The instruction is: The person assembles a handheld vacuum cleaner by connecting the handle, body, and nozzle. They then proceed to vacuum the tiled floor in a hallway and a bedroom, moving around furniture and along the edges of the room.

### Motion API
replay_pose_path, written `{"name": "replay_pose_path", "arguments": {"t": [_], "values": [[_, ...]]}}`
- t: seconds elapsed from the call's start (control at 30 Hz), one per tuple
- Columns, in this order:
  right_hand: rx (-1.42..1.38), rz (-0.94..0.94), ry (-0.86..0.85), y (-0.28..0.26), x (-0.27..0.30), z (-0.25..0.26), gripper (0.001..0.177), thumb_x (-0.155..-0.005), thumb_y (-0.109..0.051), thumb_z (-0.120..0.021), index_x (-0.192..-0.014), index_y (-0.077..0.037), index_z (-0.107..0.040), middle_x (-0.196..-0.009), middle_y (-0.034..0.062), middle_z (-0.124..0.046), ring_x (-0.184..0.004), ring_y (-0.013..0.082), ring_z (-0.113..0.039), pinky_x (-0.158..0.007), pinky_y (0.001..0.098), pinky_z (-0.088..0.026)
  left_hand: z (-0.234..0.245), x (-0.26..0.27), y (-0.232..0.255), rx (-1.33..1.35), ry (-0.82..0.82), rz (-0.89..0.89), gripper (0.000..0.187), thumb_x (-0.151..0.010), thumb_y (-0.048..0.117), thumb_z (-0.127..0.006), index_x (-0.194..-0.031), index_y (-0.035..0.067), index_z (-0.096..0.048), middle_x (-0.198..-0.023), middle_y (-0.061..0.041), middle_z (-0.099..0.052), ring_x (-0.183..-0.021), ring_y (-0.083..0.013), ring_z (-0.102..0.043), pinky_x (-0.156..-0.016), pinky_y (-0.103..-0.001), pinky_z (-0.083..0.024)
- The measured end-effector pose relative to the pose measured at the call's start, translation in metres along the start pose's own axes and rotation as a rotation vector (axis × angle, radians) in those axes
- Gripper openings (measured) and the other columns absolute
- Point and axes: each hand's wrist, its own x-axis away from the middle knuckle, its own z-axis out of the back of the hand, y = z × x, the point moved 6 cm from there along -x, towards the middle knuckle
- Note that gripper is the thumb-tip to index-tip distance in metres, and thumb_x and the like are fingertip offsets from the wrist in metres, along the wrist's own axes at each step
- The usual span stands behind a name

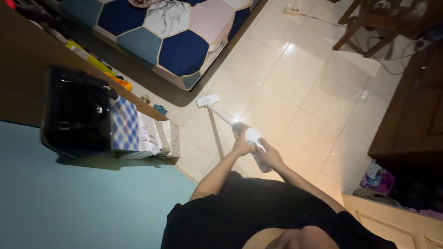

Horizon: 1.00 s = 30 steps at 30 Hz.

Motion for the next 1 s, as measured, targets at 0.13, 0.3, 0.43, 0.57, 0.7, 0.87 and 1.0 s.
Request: {"name": "replay_pose_path", "arguments": {"t": [0.13,0.3,0.43,0.57,0.7,0.87,1.0], "values": [[-0.202,-0.135,-0.041,0.011,-0.023,-0.012,0.066,-0.095,-0.038,-0.060,-0.155,-0.016,-0.044,-0.132,0.0217,-0.067,-0.116,0.0362,-0.067,-0.098,0.0418,-0.052,0.007,-0.026,0.007,-0.040,0.032,-0.107,0.123,-0.053,0.021,-0.092,-0.156,0.020,-0.026,-0.156,-0.037,-0.014,-0.138,-0.0511,-0.041,-0.110,-0.046,-0.048],[-0.369,0.056,0.097,-0.012,-0.080,-0.052,0.061,-0.102,-0.033,-0.062,-0.154,-0.008,-0.042,-0.144,0.0227,-0.057,-0.124,0.0290,-0.061,-0.101,0.0375,-0.049,0.064,-0.060,0.010,-0.140,0.066,-0.240,0.120,-0.049,0.021,-0.098,-0.152,0.018,-0.036,-0.147,-0.031,-0.035,-0.134,-0.0512,-0.043,-0.110,-0.049,-0.044],[-0.438,-0.091,0.011,-0.040,-0.129,-0.090,0.066,-0.099,-0.032,-0.057,-0.158,-0.012,-0.034,-0.144,0.0197,-0.056,-0.117,0.0270,-0.066,-0.096,0.0360,-0.053,0.115,-0.085,0.007,-0.098,0.080,-0.125,0.106,-0.052,0.023,-0.091,-0.147,0.015,-0.046,-0.136,-0.023,-0.059,-0.127,-0.0406,-0.059,-0.104,-0.044,-0.051],[-0.543,-0.201,-0.038,-0.077,-0.177,-0.110,0.071,-0.096,-0.029,-0.054,-0.161,-0.015,-0.029,-0.138,0.0207,-0.062,-0.112,0.0321,-0.068,-0.093,0.0394,-0.055,0.152,-0.101,-0.002,-0.115,0.186,0.004,0.098,-0.069,0.026,-0.087,-0.152,0.006,-0.040,-0.135,-0.023,-0.062,-0.125,-0.0358,-0.062,-0.102,-0.043,-0.053],[-0.433,-0.034,0.094,-0.109,-0.215,-0.100,0.070,-0.097,-0.031,-0.058,-0.158,-0.012,-0.030,-0.147,0.0173,-0.055,-0.122,0.0309,-0.063,-0.098,0.0386,-0.053,0.171,-0.108,-0.005,-0.132,0.097,-0.052,0.086,-0.073,0.027,-0.089,-0.146,0.004,-0.047,-0.137,-0.025,-0.061,-0.127,-0.0362,-0.060,-0.105,-0.043,-0.048],[-0.160,-0.091,0.050,-0.089,-0.205,-0.093,0.072,-0.096,-0.040,-0.057,-0.161,-0.024,-0.031,-0.146,0.0179,-0.057,-0.130,0.0385,-0.058,-0.108,0.0409,-0.045,0.187,-0.116,-0.025,-0.135,-0.010,0.074,0.079,-0.080,0.034,-0.079,-0.149,0.009,-0.048,-0.144,-0.021,-0.058,-0.120,-0.0352,-0.064,-0.102,-0.041,-0.051],[-0.002,-0.117,0.038,-0.072,-0.164,-0.075,0.072,-0.094,-0.046,-0.056,-0.160,-0.028,-0.035,-0.143,0.0171,-0.061,-0.129,0.0396,-0.060,-0.108,0.0418,-0.047,0.186,-0.117,-0.034,-0.093,-0.101,0.021,0.081,-0.080,0.034,-0.081,-0.150,0.008,-0.048,-0.147,-0.021,-0.056,-0.128,-0.0336,-0.060,-0.106,-0.041,-0.050]]}}
